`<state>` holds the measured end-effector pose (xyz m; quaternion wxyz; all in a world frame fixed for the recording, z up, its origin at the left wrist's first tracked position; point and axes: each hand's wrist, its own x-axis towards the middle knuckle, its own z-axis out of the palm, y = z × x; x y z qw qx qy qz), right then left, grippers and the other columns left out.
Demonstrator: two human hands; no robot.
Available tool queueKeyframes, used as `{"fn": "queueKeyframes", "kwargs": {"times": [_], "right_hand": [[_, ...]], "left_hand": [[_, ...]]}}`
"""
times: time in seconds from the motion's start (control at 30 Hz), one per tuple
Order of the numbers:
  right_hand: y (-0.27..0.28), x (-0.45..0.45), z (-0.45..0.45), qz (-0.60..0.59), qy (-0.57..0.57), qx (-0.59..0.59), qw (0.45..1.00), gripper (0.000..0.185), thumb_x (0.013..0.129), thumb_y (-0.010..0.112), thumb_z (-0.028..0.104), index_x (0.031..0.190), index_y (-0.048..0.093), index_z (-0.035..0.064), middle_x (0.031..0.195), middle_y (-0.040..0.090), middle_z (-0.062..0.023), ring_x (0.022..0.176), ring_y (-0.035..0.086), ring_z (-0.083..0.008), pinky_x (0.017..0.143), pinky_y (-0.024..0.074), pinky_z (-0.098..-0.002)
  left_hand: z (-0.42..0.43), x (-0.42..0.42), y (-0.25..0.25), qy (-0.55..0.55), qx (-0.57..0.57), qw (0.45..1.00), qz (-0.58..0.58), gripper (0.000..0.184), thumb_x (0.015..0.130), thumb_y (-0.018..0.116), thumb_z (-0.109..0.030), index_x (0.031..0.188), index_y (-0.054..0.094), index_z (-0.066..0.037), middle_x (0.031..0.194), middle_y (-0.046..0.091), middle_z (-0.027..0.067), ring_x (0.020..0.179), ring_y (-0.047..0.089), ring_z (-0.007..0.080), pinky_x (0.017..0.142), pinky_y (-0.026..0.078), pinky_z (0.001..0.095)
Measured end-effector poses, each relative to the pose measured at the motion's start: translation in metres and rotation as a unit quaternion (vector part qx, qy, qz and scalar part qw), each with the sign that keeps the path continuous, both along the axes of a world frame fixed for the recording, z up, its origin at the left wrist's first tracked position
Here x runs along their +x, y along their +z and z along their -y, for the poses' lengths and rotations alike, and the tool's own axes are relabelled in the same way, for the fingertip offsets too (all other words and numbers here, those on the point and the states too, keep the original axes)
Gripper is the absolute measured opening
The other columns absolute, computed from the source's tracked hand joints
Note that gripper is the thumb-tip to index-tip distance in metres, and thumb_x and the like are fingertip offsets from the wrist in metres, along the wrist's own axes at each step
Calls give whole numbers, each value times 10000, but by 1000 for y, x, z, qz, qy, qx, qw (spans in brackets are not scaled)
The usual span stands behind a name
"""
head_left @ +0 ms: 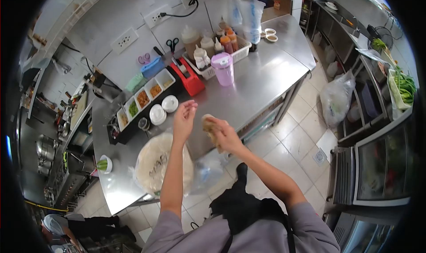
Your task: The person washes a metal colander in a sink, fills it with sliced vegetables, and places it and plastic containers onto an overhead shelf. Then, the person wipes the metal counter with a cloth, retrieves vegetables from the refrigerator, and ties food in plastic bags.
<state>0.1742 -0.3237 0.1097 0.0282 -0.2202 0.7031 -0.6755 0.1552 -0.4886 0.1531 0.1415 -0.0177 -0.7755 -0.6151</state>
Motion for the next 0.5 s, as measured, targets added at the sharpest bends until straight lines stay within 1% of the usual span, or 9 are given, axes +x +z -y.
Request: {"fn": "queueKeyframes", "kwargs": {"times": [0.1, 0.13, 0.2, 0.3, 0.33, 0.4, 0.43, 0.47, 0.5], "right_hand": [[-39, -85, 59, -342, -1, 252, 905, 343, 807, 495, 198, 1131, 499, 85, 1125, 498, -122, 1069, 455, -272, 944, 310, -403], [-41, -102, 69, -341, 3, 320, 884, 350, 812, 475, 222, 1134, 498, 86, 1139, 491, -116, 1086, 441, -267, 957, 286, -416], [-50, -118, 81, -321, 16, 452, 832, 371, 824, 437, 270, 1141, 494, 88, 1169, 477, -104, 1119, 412, -258, 984, 239, -443], [-35, -128, 44, -226, 123, 447, 857, 411, 832, 393, 295, 1180, 465, 88, 1249, 424, -88, 1180, 348, -256, 1000, 221, -430], [-38, -132, 12, -144, 53, 407, 901, 419, 833, 387, 288, 1195, 449, 87, 1272, 403, -82, 1198, 327, -257, 1002, 214, -434], [-49, -154, -64, -257, -155, 536, 789, 427, 821, 412, 222, 1225, 411, 85, 1289, 387, -89, 1207, 324, -284, 995, 238, -427], [-75, -188, -123, -242, -214, 595, 736, 417, 821, 408, 187, 1223, 407, 74, 1270, 402, -108, 1175, 354, -308, 985, 262, -410], [-108, -219, -192, -158, -326, 505, 783, 378, 825, 408, 170, 1184, 432, 56, 1257, 404, -137, 1138, 385, -304, 927, 329, -385], [-85, -228, -243, -52, -436, 390, 810, 288, 834, 402, 163, 1072, 500, 36, 1148, 490, -164, 1029, 477, -294, 824, 394, -387]], "left_hand": [[1, -75, -1, 25, -7, 999, -32, 304, 838, 512, -93, 1114, 436, 9, 1062, 534, 97, 974, 510, 156, 828, 413, 260], [-5, -103, -7, 25, -7, 999, -46, 326, 830, 521, -90, 1125, 424, 10, 1097, 516, 113, 1008, 498, 168, 833, 410, 266], [-22, -143, -23, 5, -41, 999, 5, 590, 763, 613, -104, 1231, 273, 15, 1249, 352, 156, 1137, 373, 241, 894, 372, 336], [-46, -179, -47, 4, -133, 991, 27, 916, 648, 731, -256, 1288, 132, 10, 1276, 305, 173, 1177, 322, 276, 935, 314, 405], [-50, -186, -50, -5, -132, 990, 46, 961, 630, 744, -260, 1295, 103, 6, 1294, 274, 179, 1197, 292, 279, 944, 301, 410], [-57, -191, -53, -13, -125, 992, -22, 968, 624, 748, -250, 1300, 99, -6, 1307, 249, 177, 1208, 276, 282, 948, 294, 418], [-59, -192, -53, 9, -110, 994, -4, 956, 630, 742, -223, 1298, 99, 9, 1303, 248, 194, 1212, 268, 295, 963, 277, 410], [-62, -188, -53, 28, -96, 995, 17, 943, 636, 735, -197, 1296, 100, 25, 1299, 247, 212, 1216, 260, 308, 978, 259, 403], [-65, -183, -53, 44, -85, 995, 35, 930, 641, 729, -170, 1293, 100, 40, 1295, 245, 230, 1220, 252, 320, 993, 241, 396]]}}
